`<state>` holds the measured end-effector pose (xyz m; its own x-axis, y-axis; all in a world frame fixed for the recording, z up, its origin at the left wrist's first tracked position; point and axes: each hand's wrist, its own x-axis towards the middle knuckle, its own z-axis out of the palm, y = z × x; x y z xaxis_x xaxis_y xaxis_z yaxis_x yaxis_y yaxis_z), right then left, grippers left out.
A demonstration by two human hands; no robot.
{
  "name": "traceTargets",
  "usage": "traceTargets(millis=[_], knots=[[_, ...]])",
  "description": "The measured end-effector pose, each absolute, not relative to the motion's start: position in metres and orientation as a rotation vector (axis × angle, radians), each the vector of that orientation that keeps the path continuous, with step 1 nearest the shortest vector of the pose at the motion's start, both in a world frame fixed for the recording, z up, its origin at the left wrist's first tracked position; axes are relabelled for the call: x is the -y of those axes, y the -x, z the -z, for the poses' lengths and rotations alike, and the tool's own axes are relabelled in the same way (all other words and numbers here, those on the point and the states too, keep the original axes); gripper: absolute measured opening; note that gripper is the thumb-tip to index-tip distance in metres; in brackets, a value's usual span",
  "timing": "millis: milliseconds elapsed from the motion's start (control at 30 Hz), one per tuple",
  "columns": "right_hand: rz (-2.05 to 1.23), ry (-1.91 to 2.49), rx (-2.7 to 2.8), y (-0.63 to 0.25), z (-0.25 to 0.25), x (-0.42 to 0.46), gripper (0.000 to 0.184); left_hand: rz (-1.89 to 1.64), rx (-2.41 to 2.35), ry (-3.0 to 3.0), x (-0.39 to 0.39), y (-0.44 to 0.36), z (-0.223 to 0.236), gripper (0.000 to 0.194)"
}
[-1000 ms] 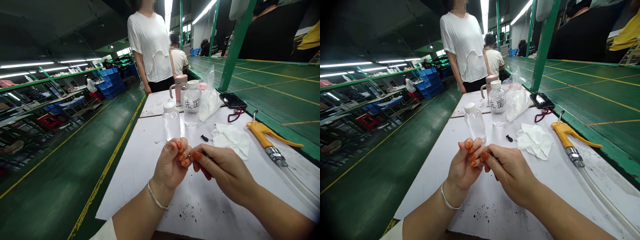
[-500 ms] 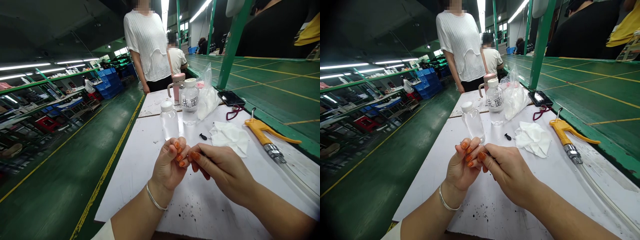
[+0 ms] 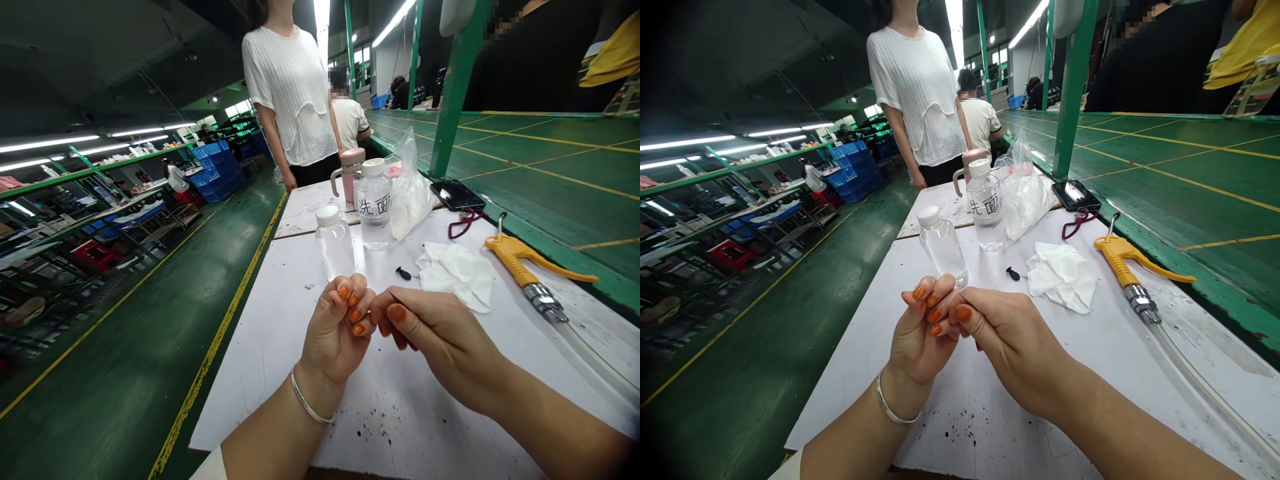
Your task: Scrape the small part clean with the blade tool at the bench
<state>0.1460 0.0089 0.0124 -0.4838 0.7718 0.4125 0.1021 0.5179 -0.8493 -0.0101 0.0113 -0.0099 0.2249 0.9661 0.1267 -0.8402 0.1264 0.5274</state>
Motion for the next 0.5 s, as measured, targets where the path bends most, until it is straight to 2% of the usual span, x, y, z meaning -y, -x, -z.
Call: traceTargets(millis=[133, 400, 500], knots=[[-0.970, 0.816, 1.870, -0.148, -0.014, -0.011, 0.037, -1.398, -0.348, -0.565, -0.011, 0.006, 0.007, 0.031], [-1.600, 0.641, 1.591, -0.140, -0.012, -0.002, 0.041, -1.316, -0.364, -0.500, -0.007, -0.003, 0.010, 0.026], [-1.766, 0.590, 1.428, -0.138, -0.009, -0.004, 0.045, -1.322, -0.455, -0.502, -0.004, -0.005, 0.010, 0.033]])
